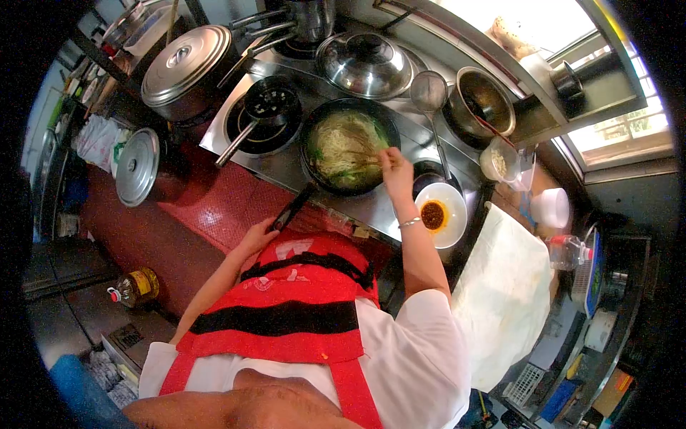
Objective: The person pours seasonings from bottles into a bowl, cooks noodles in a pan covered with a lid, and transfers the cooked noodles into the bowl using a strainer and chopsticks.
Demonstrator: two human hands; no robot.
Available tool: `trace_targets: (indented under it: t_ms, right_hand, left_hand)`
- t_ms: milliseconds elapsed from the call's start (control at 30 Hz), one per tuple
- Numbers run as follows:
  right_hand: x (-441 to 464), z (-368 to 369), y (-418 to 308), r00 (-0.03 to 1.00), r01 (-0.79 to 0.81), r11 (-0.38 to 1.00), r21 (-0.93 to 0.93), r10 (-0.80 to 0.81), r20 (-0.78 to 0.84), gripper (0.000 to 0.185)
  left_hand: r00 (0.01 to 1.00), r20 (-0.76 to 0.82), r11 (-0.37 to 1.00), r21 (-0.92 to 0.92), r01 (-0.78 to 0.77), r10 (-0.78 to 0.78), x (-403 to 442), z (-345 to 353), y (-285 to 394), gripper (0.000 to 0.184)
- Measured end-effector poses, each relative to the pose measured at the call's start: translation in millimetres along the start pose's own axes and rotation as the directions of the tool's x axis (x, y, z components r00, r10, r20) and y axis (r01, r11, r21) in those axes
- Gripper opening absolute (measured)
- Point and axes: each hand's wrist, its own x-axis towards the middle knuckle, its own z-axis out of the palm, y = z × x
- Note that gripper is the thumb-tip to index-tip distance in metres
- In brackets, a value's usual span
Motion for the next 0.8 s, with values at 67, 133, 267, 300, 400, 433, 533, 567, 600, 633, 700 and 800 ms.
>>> trace_targets:
  t_ms: [67, 133, 267, 300, 400, 433, 533, 567, 600, 633, 700, 800]
  right_hand:
    - [1.5, -19.4, -26.7, 0.998, 0.046, 0.999, 0.014, -0.045, -0.051, 0.020]
    - [0.3, -31.6, -53.2, 0.998, -0.005, 0.998, 0.070, 0.009, -0.058, 0.022]
    - [11.1, -47.9, -87.9, 0.999, 0.018, 1.000, -0.024, -0.019, -0.049, 0.025]
    - [19.5, -53.8, -101.7, 0.982, 0.159, 0.968, -0.194, -0.176, -0.074, 0.024]
    - [54.0, -52.1, -130.9, 0.916, 0.342, 0.903, -0.258, -0.382, -0.122, 0.026]
    - [68.2, -46.0, -136.1, 0.892, 0.400, 0.904, -0.151, -0.422, -0.163, 0.027]
    - [120.7, -29.2, -141.7, 0.968, 0.249, 0.968, -0.006, -0.249, -0.032, 0.028]
    - [140.4, -23.7, -142.1, 0.966, 0.255, 0.967, -0.002, -0.255, -0.028, 0.028]
    - [161.2, -17.5, -141.3, 0.955, 0.277, 0.939, -0.206, -0.293, -0.053, 0.028]
    - [179.8, -11.7, -139.9, 0.940, 0.281, 0.872, -0.402, -0.335, -0.069, 0.030]
    - [207.8, 0.5, -136.3, 0.940, 0.252, 0.805, -0.537, -0.336, -0.062, 0.032]
    - [260.5, 18.0, -114.1, 0.960, 0.178, 0.716, -0.675, -0.278, -0.042, 0.043]
  left_hand:
    - [1.000, 0.001, 1.000, -0.025, 0.005, -0.005, -2.1, -0.1, 0.7, 0.044]
    - [1.000, 0.003, 0.999, -0.051, 0.004, -0.004, -2.9, 0.7, 3.8, 0.044]
    - [0.999, -0.025, 0.997, -0.057, 0.046, -0.048, -5.9, -6.0, 12.7, 0.039]
    - [0.998, -0.040, 0.995, -0.091, 0.045, -0.049, -9.1, -6.1, 14.6, 0.038]
    - [0.979, -0.134, 0.962, -0.249, 0.117, -0.153, -19.7, -9.9, 18.0, 0.034]
    - [0.979, -0.139, 0.962, -0.248, 0.111, -0.148, -22.5, -9.2, 11.2, 0.034]
    - [0.967, -0.223, 0.972, -0.224, 0.076, -0.127, -36.0, 5.5, -46.5, 0.032]
    - [0.959, -0.222, 0.950, -0.291, 0.110, -0.179, -41.4, 14.5, -76.9, 0.030]
    - [0.948, -0.218, 0.923, -0.357, 0.142, -0.230, -48.0, 22.2, -92.3, 0.029]
    - [0.946, -0.227, 0.923, -0.359, 0.140, -0.232, -58.2, 22.8, -87.7, 0.029]
    - [0.883, -0.159, 0.776, -0.561, 0.288, -0.442, -83.9, 20.2, -74.0, 0.027]
    - [0.804, -0.172, 0.611, -0.743, 0.274, -0.569, -122.3, 55.6, -129.1, 0.025]
